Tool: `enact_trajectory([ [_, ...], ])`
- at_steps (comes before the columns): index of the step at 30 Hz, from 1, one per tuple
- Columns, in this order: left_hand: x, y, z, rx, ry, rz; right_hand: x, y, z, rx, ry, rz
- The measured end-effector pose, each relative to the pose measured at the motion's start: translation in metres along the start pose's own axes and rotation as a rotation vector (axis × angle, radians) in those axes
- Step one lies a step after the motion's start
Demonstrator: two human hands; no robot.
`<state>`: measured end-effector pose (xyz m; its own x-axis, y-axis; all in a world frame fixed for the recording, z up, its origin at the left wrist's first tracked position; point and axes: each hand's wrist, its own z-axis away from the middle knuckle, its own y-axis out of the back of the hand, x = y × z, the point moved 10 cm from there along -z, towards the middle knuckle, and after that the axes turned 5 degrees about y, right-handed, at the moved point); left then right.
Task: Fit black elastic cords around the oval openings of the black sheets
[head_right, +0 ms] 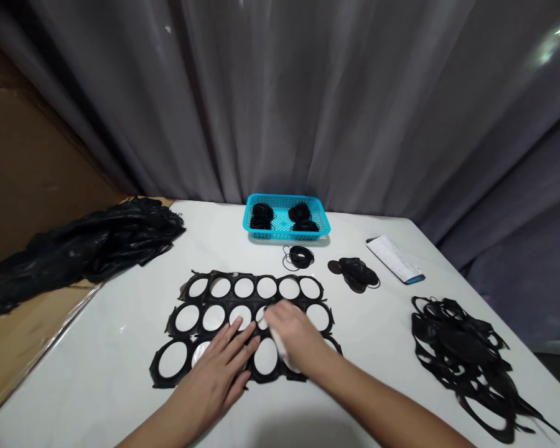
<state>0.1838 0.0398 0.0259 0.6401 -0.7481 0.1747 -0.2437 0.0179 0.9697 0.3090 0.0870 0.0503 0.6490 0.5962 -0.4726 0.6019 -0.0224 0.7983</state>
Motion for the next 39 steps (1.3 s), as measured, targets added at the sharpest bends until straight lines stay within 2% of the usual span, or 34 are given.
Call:
enact_trajectory([
  [2, -0.001, 0.002, 0.000, 0.003, 0.004, 0.003, 0.036, 0.040, 0.001, 0.227, -0.131, 0.129],
  [4, -0.002, 0.004, -0.001, 0.008, 0.000, 0.012, 0.069, 0.076, 0.008, 0.377, -0.289, 0.196],
  [6, -0.002, 0.009, 0.000, 0.025, -0.008, 0.019, 0.090, 0.094, 0.016, 0.422, -0.433, 0.146],
  [7, 0.000, 0.011, 0.000, 0.039, -0.010, 0.020, 0.095, 0.095, 0.020, 0.410, -0.493, 0.071],
  [8, 0.002, 0.012, 0.002, 0.052, -0.012, 0.020, 0.096, 0.091, 0.024, 0.383, -0.549, -0.032],
  [10, 0.011, 0.014, 0.007, 0.078, -0.034, 0.017, 0.085, 0.067, 0.030, 0.282, -0.624, -0.302],
  [13, 0.031, 0.012, 0.020, 0.088, -0.085, -0.003, 0.045, 0.018, 0.035, 0.090, -0.652, -0.693],
  [15, 0.040, 0.010, 0.029, 0.083, -0.092, -0.035, 0.016, -0.008, 0.041, -0.030, -0.645, -0.830],
  [17, 0.045, 0.009, 0.035, 0.072, -0.082, -0.058, -0.005, -0.022, 0.047, -0.118, -0.623, -0.825],
  [19, 0.046, 0.008, 0.038, 0.055, -0.070, -0.058, -0.018, -0.026, 0.050, -0.160, -0.564, -0.703],
  [22, 0.044, 0.006, 0.038, 0.031, -0.051, -0.048, -0.026, -0.024, 0.052, -0.153, -0.484, -0.518],
  [34, 0.042, 0.004, 0.039, 0.048, -0.028, -0.006, -0.029, -0.023, 0.051, -0.135, -0.398, -0.393],
  [36, 0.042, 0.003, 0.040, 0.044, -0.024, -0.004, -0.037, -0.023, 0.051, -0.136, -0.333, -0.340],
  [39, 0.041, 0.004, 0.041, 0.052, -0.013, 0.001, -0.063, -0.024, 0.051, -0.144, -0.129, -0.225],
])
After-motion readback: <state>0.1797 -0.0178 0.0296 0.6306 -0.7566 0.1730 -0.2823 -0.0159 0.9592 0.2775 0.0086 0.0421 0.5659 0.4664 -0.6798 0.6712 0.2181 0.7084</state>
